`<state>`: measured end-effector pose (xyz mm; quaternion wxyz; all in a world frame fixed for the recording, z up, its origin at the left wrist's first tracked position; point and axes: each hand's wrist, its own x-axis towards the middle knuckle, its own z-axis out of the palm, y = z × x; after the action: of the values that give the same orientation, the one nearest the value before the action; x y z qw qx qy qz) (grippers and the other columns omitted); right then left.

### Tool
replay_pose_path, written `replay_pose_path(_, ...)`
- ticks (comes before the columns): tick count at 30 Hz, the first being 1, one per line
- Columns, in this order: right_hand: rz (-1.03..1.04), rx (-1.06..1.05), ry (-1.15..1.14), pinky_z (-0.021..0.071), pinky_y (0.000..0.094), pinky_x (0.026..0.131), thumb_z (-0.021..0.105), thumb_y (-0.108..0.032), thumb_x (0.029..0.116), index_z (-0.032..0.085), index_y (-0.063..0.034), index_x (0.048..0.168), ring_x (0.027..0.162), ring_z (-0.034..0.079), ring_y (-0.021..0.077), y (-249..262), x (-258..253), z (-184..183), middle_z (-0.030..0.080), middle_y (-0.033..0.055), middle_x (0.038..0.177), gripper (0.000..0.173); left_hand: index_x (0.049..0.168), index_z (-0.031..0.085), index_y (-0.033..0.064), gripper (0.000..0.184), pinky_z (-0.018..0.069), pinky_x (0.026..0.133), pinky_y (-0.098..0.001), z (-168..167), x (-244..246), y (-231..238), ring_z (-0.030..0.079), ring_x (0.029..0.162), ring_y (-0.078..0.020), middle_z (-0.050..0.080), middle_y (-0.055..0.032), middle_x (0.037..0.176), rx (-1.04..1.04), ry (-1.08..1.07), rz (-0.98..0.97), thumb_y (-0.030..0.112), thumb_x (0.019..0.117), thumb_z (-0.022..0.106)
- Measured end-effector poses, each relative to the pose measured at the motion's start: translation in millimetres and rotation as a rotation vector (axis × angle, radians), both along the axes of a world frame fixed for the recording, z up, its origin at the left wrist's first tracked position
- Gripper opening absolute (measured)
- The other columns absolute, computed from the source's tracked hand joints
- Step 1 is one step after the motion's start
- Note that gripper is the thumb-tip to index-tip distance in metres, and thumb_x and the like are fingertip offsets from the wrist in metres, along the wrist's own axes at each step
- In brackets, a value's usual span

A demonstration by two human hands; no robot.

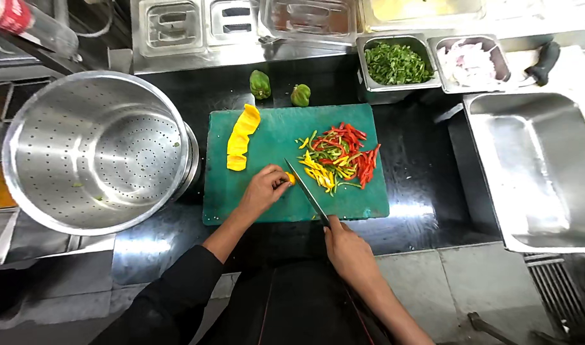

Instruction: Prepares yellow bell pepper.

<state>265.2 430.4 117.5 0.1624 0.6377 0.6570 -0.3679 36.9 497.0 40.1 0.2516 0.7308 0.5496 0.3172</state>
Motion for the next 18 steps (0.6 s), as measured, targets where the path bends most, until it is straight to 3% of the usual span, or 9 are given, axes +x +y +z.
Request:
replay_pose_path(2, 0.008, 0.012, -0.013, 0.0561, 0.0527, 0.083, 0.035, -0.029, 0.1124, 0.051, -0.0111, 0.141, 0.101, 0.071, 0.0374, 1, -1, -1, 0.066, 0.0189, 0.121, 0.037, 0.097, 0.075, 0.0018, 0.01, 0.06, 0.077, -0.032, 0, -1, 2, 0.069, 0.085, -0.0186, 0.069, -0.0134, 0.106, 0.011, 0.033, -0.011, 0.011, 0.0927, 0.074)
replay_pose_path(5, 0.022, -0.003, -0.061, 0.0565, 0.0513, 0.082, 0.035, -0.027, 0.1123, 0.048, -0.0143, 0.143, 0.099, 0.071, 0.037, 4, -4, -1, 0.066, 0.0177, 0.122, 0.036, 0.096, 0.075, 0.0013, 0.006, 0.0557, 0.095, -0.0421, 2, -3, 8, 0.069, 0.104, -0.0285, 0.072, -0.0145, 0.106, 0.07, 0.071, -0.09, 0.006, 0.0925, 0.072)
replay_pose_path(14, 0.078, 0.086, -0.112, 0.0576, 0.0486, 0.073, 0.038, -0.024, 0.1112, 0.052, -0.0126, 0.138, 0.088, 0.072, 0.0361, -4, -7, 29, 0.066, 0.0177, 0.114, 0.032, 0.095, 0.074, -0.0019, 0.007, 0.0567, 0.093, -0.0428, 16, -7, 21, 0.07, 0.1, -0.0295, 0.071, -0.0163, 0.102, 0.011, 0.185, -0.244, 0.002, 0.0941, 0.069)
replay_pose_path(18, 0.056, 0.09, -0.077, 0.0575, 0.0486, 0.075, 0.039, -0.023, 0.1112, 0.052, -0.0131, 0.138, 0.09, 0.072, 0.0355, 5, -13, 14, 0.067, 0.0172, 0.114, 0.032, 0.097, 0.074, -0.0013, 0.007, 0.0566, 0.095, -0.0427, 16, -7, 21, 0.07, 0.103, -0.0292, 0.072, -0.016, 0.106, 0.019, 0.166, -0.238, 0.002, 0.0938, 0.069)
